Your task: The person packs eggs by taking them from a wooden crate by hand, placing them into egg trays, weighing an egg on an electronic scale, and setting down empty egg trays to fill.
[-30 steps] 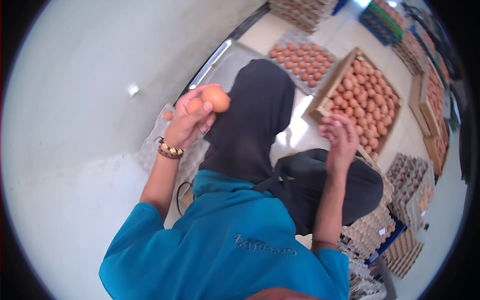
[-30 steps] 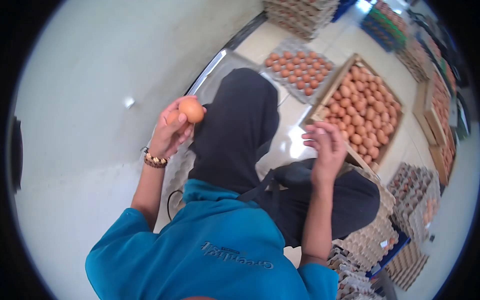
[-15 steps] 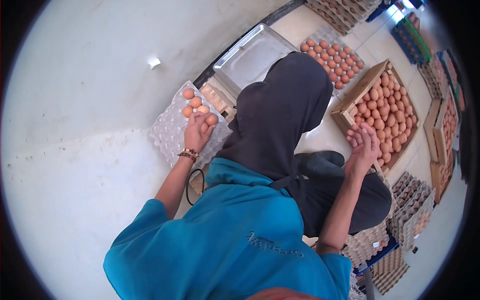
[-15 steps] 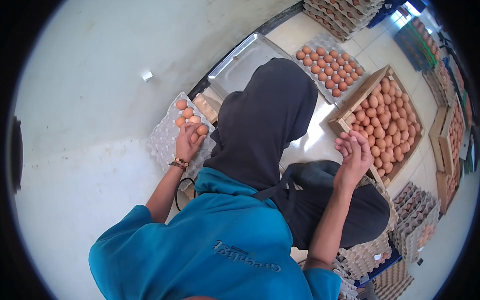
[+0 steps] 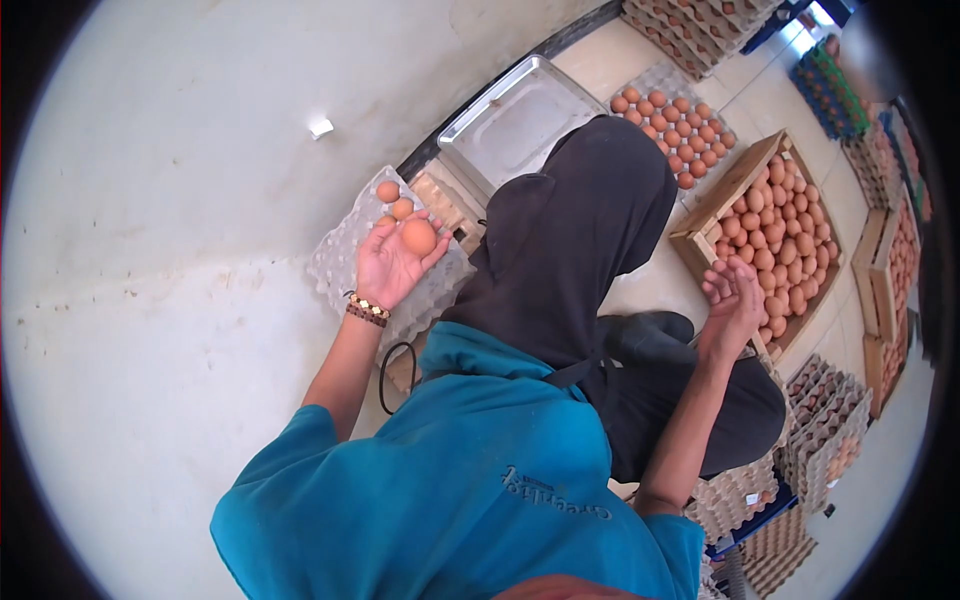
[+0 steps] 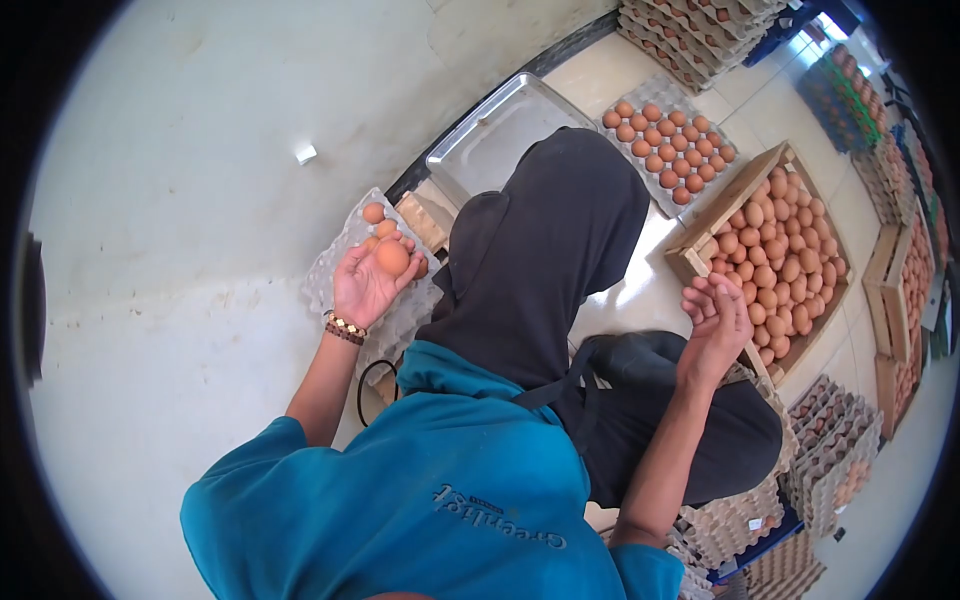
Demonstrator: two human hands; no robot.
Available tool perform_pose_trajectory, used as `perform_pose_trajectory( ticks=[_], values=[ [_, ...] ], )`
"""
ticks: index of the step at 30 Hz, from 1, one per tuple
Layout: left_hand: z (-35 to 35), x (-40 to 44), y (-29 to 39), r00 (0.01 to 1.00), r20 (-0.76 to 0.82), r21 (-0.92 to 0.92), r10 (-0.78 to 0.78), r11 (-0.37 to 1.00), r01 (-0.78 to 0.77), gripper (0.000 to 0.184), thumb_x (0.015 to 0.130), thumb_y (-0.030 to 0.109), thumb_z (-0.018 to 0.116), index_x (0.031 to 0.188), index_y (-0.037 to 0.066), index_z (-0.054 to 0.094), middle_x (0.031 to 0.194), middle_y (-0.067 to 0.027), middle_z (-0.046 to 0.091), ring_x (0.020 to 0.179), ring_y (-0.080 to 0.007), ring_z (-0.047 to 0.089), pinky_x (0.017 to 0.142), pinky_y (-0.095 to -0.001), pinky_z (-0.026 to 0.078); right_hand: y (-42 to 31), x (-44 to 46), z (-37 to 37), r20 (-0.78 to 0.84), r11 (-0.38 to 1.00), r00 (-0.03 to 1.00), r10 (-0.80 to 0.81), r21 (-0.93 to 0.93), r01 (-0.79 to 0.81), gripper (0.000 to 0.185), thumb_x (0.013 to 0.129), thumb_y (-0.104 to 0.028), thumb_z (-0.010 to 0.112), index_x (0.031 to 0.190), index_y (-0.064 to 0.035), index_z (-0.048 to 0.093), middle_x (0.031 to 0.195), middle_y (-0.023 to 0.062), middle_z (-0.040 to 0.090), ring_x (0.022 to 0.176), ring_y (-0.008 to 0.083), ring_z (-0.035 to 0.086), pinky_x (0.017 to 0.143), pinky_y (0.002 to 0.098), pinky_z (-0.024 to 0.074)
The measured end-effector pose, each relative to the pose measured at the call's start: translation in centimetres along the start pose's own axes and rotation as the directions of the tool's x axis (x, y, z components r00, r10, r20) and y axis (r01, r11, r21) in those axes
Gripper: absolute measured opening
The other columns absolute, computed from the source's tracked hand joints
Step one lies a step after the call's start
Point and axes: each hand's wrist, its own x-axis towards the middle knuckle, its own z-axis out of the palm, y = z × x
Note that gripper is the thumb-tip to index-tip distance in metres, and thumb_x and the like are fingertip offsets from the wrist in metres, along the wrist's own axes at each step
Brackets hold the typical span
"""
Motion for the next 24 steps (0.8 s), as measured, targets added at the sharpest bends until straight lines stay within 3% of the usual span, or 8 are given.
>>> perform_pose_trajectory(
  ticks=[4,7,10,13,16,22,24],
  values=[
    [2.4,1.4,0.1,0.995,0.093,0.189,0.036,0.981,-0.053,0.041,0.101,0.019,0.051,0.136,0.0,0.041,0.138,-0.023,0.046,0.133,-0.0408,0.044,0.113,-0.05,0.04,0.0,0.1,-0.2,-0.021,1.0,1.0,-0.009,-0.01,0.008,0.022,0.099,-0.013,0.056,0.111,0.0048,0.06,0.095,0.0141,0.069,0.079,0.0185,0.068,0.069,0.0258,0.0552],
    [2.4,2.7,0.4,0.98,0.182,0.337,0.078,0.931,-0.137,0.042,0.099,0.015,0.057,0.137,0.003,0.042,0.139,-0.0199,0.047,0.13,-0.0382,0.048,0.111,-0.0458,0.043,-0.2,0.0,0.0,-0.021,1.0,1.0,-0.011,-0.007,0.011,0.022,0.099,-0.013,0.056,0.111,0.005,0.06,0.094,0.0139,0.069,0.079,0.0183,0.068,0.069,0.0257,0.0554],
    [2.0,3.1,0.8,0.981,0.176,0.337,0.083,0.931,-0.139,0.045,0.096,0.014,0.063,0.136,0.001,0.045,0.138,-0.0188,0.05,0.131,-0.0304,0.05,0.112,-0.0411,0.042,-0.1,0.2,-0.1,-0.034,1.0,0.999,-0.023,-0.01,0.023,0.023,0.099,-0.013,0.056,0.112,0.0052,0.06,0.095,0.0139,0.069,0.079,0.0182,0.068,0.069,0.0259,0.0556],
    [0.0,2.7,1.0,0.983,0.09,0.463,0.157,0.868,-0.181,0.046,0.096,0.013,0.064,0.137,0.001,0.046,0.139,-0.0179,0.05,0.129,-0.0249,0.052,0.11,-0.0375,0.044,0.2,0.4,-0.5,-0.052,0.999,0.998,-0.033,-0.028,0.032,0.023,0.099,-0.013,0.056,0.112,0.0053,0.06,0.095,0.0141,0.069,0.08,0.0181,0.068,0.069,0.0259,0.0556],
    [-1.5,0.8,0.8,0.984,-0.013,0.469,0.179,0.87,-0.151,0.05,0.096,0.009,0.063,0.141,0.001,0.044,0.139,-0.0165,0.051,0.127,-0.0224,0.053,0.108,-0.0342,0.045,0.2,0.3,-0.4,-0.045,0.999,0.998,-0.033,-0.029,0.032,0.023,0.098,-0.013,0.057,0.112,0.0053,0.06,0.095,0.0142,0.069,0.08,0.018,0.068,0.069,0.0259,0.0556],
    [-5.0,-2.7,1.1,0.948,-0.208,0.629,0.239,0.776,-0.058,0.059,0.095,0.006,0.064,0.147,0.0,0.037,0.137,-0.0136,0.053,0.125,-0.0215,0.055,0.106,-0.0329,0.048,0.5,0.3,-0.1,-0.033,0.999,0.999,-0.03,-0.046,0.028,0.023,0.098,-0.012,0.057,0.112,0.0056,0.06,0.095,0.0144,0.069,0.08,0.0184,0.069,0.069,0.0259,0.0556],
    [-4.8,-1.9,1.3,0.924,-0.196,0.675,0.329,0.729,-0.117,0.057,0.093,0.006,0.066,0.144,0.0,0.041,0.135,-0.0135,0.054,0.123,-0.0207,0.056,0.104,-0.0338,0.049,0.7,0.3,-0.2,-0.041,0.998,0.999,-0.02,-0.056,0.018,0.022,0.098,-0.012,0.056,0.112,0.0054,0.06,0.095,0.0143,0.069,0.08,0.0185,0.069,0.069,0.026,0.0557]
  ],
)
